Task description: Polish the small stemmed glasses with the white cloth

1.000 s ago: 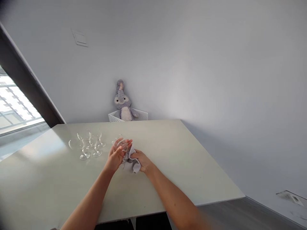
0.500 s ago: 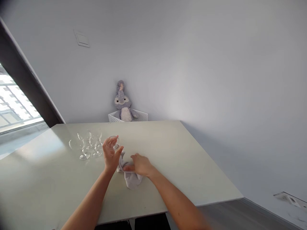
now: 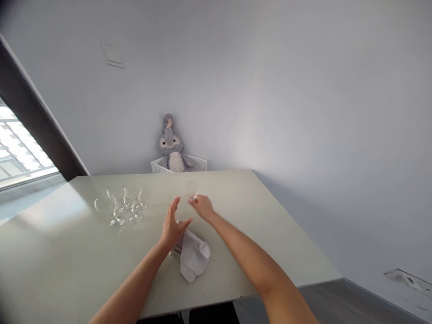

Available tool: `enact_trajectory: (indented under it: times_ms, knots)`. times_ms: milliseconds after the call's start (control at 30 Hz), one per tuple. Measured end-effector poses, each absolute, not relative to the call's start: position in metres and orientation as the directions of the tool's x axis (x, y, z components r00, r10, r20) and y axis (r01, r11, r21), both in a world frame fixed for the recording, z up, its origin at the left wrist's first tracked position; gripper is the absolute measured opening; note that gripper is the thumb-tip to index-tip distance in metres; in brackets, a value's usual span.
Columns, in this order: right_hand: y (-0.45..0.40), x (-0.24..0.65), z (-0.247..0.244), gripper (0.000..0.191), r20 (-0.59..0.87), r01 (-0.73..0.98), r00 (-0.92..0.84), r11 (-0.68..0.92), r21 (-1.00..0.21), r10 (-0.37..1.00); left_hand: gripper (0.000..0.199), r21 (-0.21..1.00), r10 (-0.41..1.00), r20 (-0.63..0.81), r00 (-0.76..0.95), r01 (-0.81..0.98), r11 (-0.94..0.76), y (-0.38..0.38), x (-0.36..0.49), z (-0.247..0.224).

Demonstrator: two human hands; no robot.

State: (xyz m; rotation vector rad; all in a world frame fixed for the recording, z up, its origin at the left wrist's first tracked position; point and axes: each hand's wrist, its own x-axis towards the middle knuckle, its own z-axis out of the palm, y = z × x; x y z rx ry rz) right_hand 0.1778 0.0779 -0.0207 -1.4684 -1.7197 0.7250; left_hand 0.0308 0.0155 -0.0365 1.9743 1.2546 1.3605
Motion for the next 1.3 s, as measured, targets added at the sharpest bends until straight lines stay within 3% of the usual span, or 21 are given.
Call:
enact_trajectory:
  times_ms: [133, 300, 467, 667, 767, 867, 900, 967, 1033, 1067, 1200, 1300]
  knots:
    - [0.118, 0.248, -0.026, 0.017, 0.156, 0.661, 0.239, -0.043, -0.749, 0.959, 0.06, 0.691, 0.891, 0.31, 0.331, 0.565, -0.45, 0.013, 0.036, -0.043]
    - [0.145, 0.312, -0.04, 0.017, 0.085, 0.648, 0.475, -0.282, -0.708, 0.876, 0.06, 0.692, 0.875, 0.299, 0.381, 0.545, -0.474, 0.012, 0.039, -0.047]
    - [0.162, 0.332, -0.054, 0.021, 0.022, 0.607, 0.555, -0.386, -0.695, 0.832, 0.055, 0.666, 0.872, 0.278, 0.404, 0.572, -0.478, 0.014, 0.038, -0.048]
    - [0.173, 0.334, -0.057, 0.02, 0.0, 0.6, 0.551, -0.397, -0.695, 0.834, 0.042, 0.712, 0.869, 0.323, 0.374, 0.509, -0.484, 0.016, 0.038, -0.052]
    - [0.167, 0.333, -0.058, 0.023, 0.008, 0.599, 0.547, -0.385, -0.702, 0.837, 0.03, 0.76, 0.886, 0.42, 0.194, 0.459, -0.461, 0.017, 0.04, -0.05]
    - [0.151, 0.333, -0.059, 0.036, 0.021, 0.579, 0.562, -0.376, -0.723, 0.827, 0.023, 0.877, 0.84, 0.469, -0.275, 0.26, -0.404, 0.02, 0.035, -0.043]
    - [0.143, 0.333, -0.059, 0.039, 0.022, 0.571, 0.563, -0.369, -0.733, 0.826, 0.025, 0.913, 0.799, 0.4, -0.448, 0.118, -0.391, 0.022, 0.03, -0.04]
    - [0.128, 0.329, -0.058, 0.039, 0.025, 0.559, 0.546, -0.341, -0.756, 0.837, 0.029, 0.89, 0.719, 0.103, -0.687, -0.259, -0.374, 0.027, 0.017, -0.033]
    - [0.111, 0.32, -0.056, 0.034, 0.035, 0.559, 0.495, -0.288, -0.778, 0.868, 0.033, 0.706, 0.698, -0.263, -0.666, -0.626, -0.332, 0.034, 0.0, -0.027]
    - [0.102, 0.313, -0.053, 0.031, 0.043, 0.565, 0.455, -0.251, -0.786, 0.89, 0.037, 0.656, 0.699, -0.339, -0.63, -0.691, -0.304, 0.038, -0.009, -0.025]
    - [0.067, 0.268, -0.041, 0.021, 0.067, 0.597, 0.208, -0.072, -0.799, 0.976, 0.05, 0.544, 0.734, -0.452, -0.507, -0.809, -0.223, 0.049, -0.035, -0.022]
    - [0.042, 0.226, -0.033, 0.029, 0.095, 0.704, -0.051, 0.104, -0.703, 0.994, 0.057, 0.441, 0.792, -0.441, -0.422, -0.87, -0.219, 0.055, -0.045, -0.022]
